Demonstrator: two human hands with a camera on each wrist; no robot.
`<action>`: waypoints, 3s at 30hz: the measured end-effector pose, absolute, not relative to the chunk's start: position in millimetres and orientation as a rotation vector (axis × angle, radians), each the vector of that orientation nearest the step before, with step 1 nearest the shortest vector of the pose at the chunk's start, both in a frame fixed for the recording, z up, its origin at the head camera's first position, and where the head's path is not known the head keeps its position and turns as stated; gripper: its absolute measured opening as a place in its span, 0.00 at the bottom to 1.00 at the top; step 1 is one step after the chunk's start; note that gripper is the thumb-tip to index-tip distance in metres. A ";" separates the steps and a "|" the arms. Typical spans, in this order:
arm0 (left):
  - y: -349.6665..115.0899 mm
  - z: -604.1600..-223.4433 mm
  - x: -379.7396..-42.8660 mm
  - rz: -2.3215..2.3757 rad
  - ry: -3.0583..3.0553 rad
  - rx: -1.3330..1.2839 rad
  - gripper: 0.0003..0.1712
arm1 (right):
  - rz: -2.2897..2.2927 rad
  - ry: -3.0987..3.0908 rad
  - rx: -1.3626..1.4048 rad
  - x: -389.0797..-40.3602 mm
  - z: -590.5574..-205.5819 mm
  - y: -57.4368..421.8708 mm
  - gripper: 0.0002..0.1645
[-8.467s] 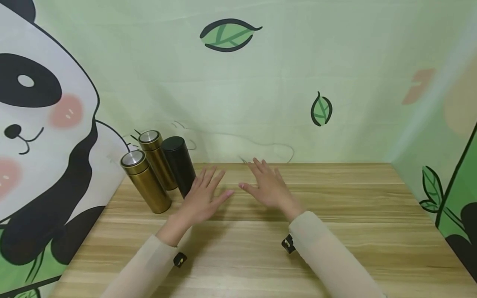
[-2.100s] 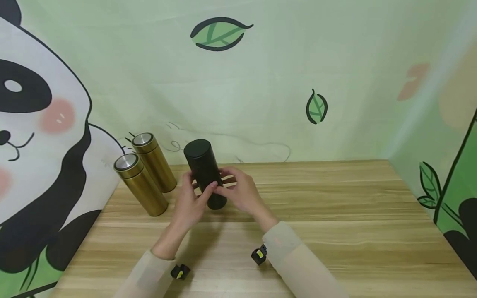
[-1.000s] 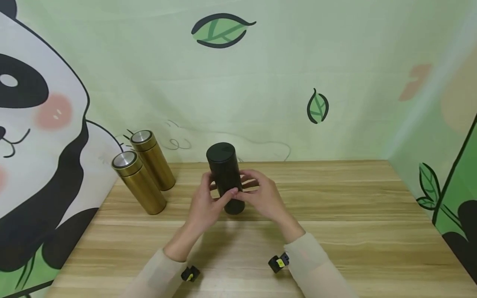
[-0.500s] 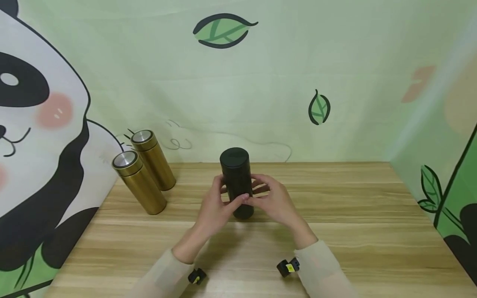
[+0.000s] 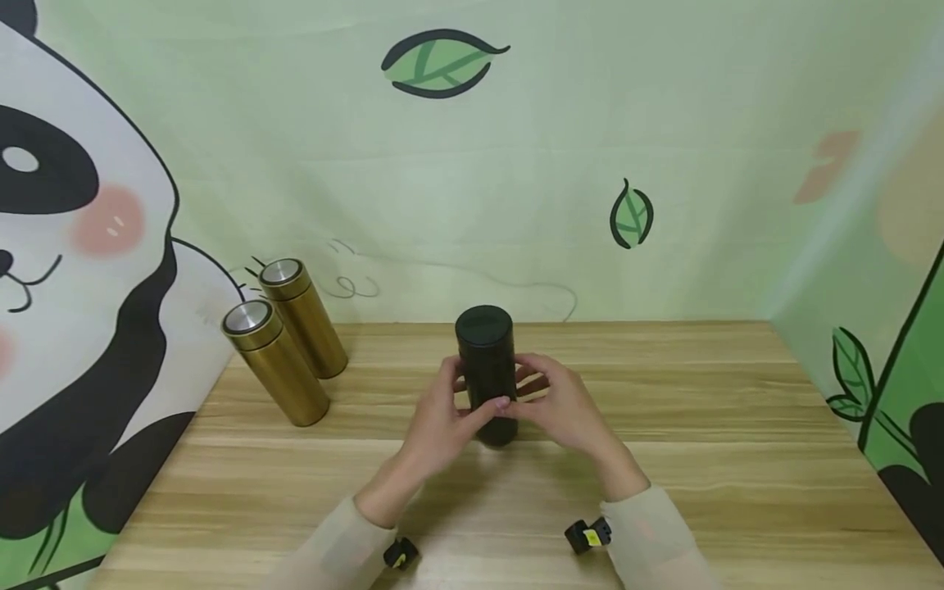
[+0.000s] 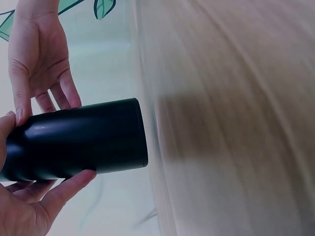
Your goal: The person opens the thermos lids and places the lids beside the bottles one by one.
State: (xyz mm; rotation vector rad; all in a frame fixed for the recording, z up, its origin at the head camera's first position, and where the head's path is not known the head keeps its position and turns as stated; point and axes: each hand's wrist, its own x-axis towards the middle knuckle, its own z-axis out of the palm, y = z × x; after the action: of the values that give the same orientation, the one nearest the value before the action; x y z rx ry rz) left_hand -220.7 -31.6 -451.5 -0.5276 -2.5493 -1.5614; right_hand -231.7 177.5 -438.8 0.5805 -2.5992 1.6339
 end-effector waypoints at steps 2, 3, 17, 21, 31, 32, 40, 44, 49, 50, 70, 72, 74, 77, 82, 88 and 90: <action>-29.6 -452.4 -220.6 -1.556 -2.558 -0.536 0.46 | 1.632 -2.608 0.582 -230.9 -439.0 180.4 0.37; -28.7 -452.7 -220.6 -1.555 -2.561 -0.541 0.46 | 1.633 -2.611 0.585 -230.7 -439.1 181.5 0.37; -25.8 -457.3 -221.5 -1.511 -2.609 -0.558 0.46 | 1.640 -2.632 0.602 -229.8 -442.7 185.8 0.36; -27.0 -458.3 -222.1 -1.516 -2.606 -0.567 0.46 | 1.642 -2.636 0.590 -230.7 -445.0 184.7 0.36; -26.8 -455.4 -222.6 -1.470 -2.628 -0.560 0.47 | 1.590 -2.628 0.619 -231.5 -444.9 180.3 0.35; -26.5 -455.0 -222.6 -1.468 -2.627 -0.563 0.47 | 1.587 -2.627 0.623 -231.4 -444.6 179.8 0.35; -23.0 -453.6 -222.1 -1.469 -2.600 -0.574 0.45 | 1.568 -2.655 0.603 -230.7 -446.1 179.6 0.35; -20.8 -450.8 -222.4 -1.486 -2.605 -0.541 0.45 | 1.550 -2.667 0.590 -230.8 -447.6 179.1 0.34; -16.9 -448.1 -224.5 -1.524 -2.614 -0.489 0.45 | 1.540 -2.657 0.599 -231.4 -448.8 179.4 0.33; -16.1 -447.8 -224.9 -1.539 -2.614 -0.474 0.46 | 1.542 -2.655 0.602 -231.4 -448.9 179.7 0.32; -10.5 -445.9 -233.2 -1.444 -2.698 -0.330 0.42 | 1.676 -2.705 0.758 -230.4 -442.3 193.4 0.43; -10.6 -446.3 -234.1 -1.422 -2.707 -0.329 0.42 | 1.685 -2.711 0.777 -230.1 -440.7 195.7 0.44; -10.8 -446.7 -234.8 -1.402 -2.711 -0.332 0.41 | 1.686 -2.708 0.788 -229.8 -438.8 197.9 0.45; -11.4 -447.4 -235.8 -1.374 -2.711 -0.337 0.41 | 1.677 -2.688 0.810 -229.6 -435.8 200.3 0.47; -13.8 -448.2 -237.2 -1.321 -2.715 -0.360 0.41 | 1.661 -2.668 0.798 -231.1 -429.7 201.2 0.47; -15.4 -449.2 -237.6 -1.324 -2.710 -0.373 0.47 | 1.630 -2.642 0.766 -235.6 -417.7 198.7 0.42; -15.3 -449.8 -237.6 -1.323 -2.708 -0.374 0.45 | 1.611 -2.635 0.767 -236.6 -412.1 197.5 0.41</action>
State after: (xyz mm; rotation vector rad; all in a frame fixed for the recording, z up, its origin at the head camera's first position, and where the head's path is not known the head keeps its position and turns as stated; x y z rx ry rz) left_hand -237.6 -15.3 -449.8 -0.3741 -2.7081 -1.3229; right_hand -236.6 197.5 -412.1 0.7668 -2.6351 1.6114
